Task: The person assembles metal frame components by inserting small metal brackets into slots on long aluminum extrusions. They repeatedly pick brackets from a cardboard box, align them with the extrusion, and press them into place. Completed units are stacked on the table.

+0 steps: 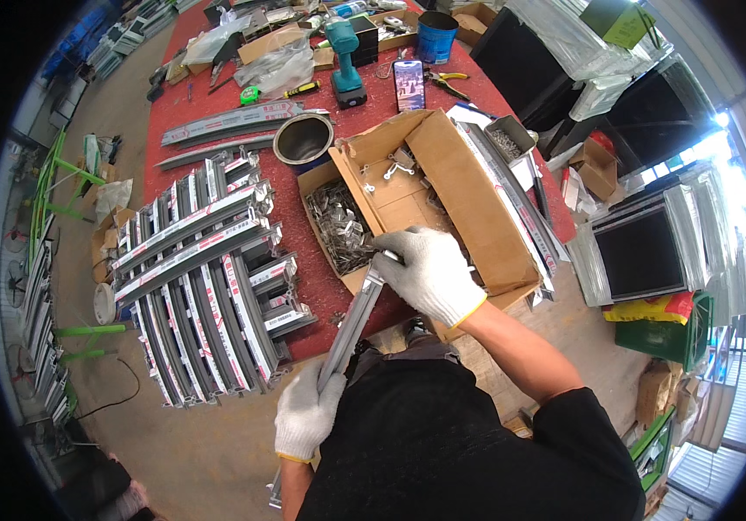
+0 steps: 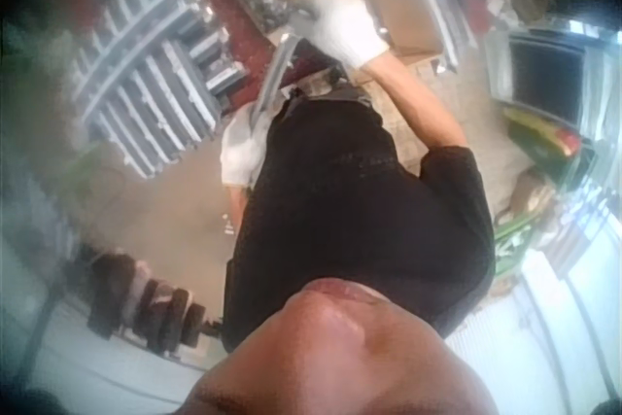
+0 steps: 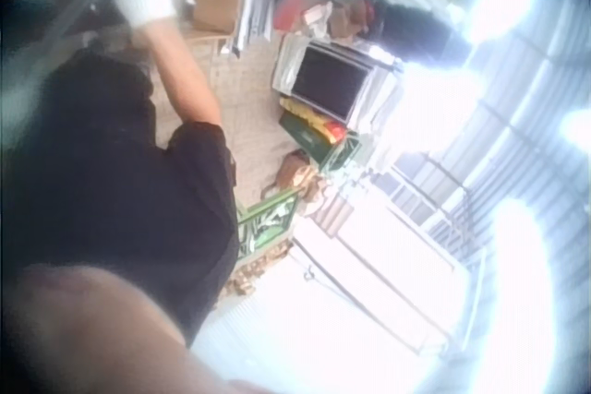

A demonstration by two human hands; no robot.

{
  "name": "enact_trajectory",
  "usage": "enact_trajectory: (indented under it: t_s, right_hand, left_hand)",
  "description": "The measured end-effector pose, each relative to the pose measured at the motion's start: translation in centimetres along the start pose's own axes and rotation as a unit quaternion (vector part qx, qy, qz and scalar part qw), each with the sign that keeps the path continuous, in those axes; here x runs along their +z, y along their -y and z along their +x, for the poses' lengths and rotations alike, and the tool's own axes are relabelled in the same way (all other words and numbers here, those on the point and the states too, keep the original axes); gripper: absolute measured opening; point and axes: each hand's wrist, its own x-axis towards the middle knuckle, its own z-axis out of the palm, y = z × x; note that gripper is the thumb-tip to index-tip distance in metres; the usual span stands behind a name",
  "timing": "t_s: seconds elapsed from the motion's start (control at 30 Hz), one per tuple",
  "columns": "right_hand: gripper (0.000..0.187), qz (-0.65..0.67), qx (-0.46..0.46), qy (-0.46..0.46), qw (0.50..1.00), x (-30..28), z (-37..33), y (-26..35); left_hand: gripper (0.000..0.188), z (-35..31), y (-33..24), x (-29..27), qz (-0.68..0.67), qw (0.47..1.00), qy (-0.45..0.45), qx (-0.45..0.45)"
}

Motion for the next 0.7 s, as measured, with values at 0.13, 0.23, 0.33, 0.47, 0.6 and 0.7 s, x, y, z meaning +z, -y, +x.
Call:
enact_trajectory:
  t_s: [0.13, 0.23, 0.33, 0.47, 0.6, 0.7]
  right_hand:
    - [0.027, -0.008, 0.015, -0.018, 1.000, 0.4, 0.0, 0.4]
    - [0.028, -0.009, 0.037, -0.025, 0.999, 0.9, 0.0, 0.8]
    - [0.029, -0.004, 0.033, -0.017, 0.999, 1.2, 0.1, 1.0]
    - [0.028, 0.014, 0.039, -0.039, 0.998, 1.7, 0.1, 0.8]
    - [0.025, 0.013, 0.037, -0.059, 0.998, 2.4, 0.1, 0.7]
    - [0.025, 0.008, 0.042, -0.073, 0.996, 2.8, 0.1, 0.8]
  left_hand:
    - [0.048, 0.2, -0.2, -0.2, -0.009, 1.000, -0.003, 0.001]
    - [0.048, 0.2, -0.1, -0.2, -0.006, 1.000, 0.002, 0.010]
    - [0.046, 0.3, 0.0, -0.4, 0.004, 1.000, -0.003, 0.016]
    - [0.043, 0.3, 0.2, -0.5, 0.017, 1.000, -0.012, 0.013]
    - [0.041, 0.4, 0.2, -0.5, 0.027, 0.999, -0.029, 0.023]
    - [0.041, 0.6, 0.2, -0.6, 0.030, 0.999, -0.024, 0.016]
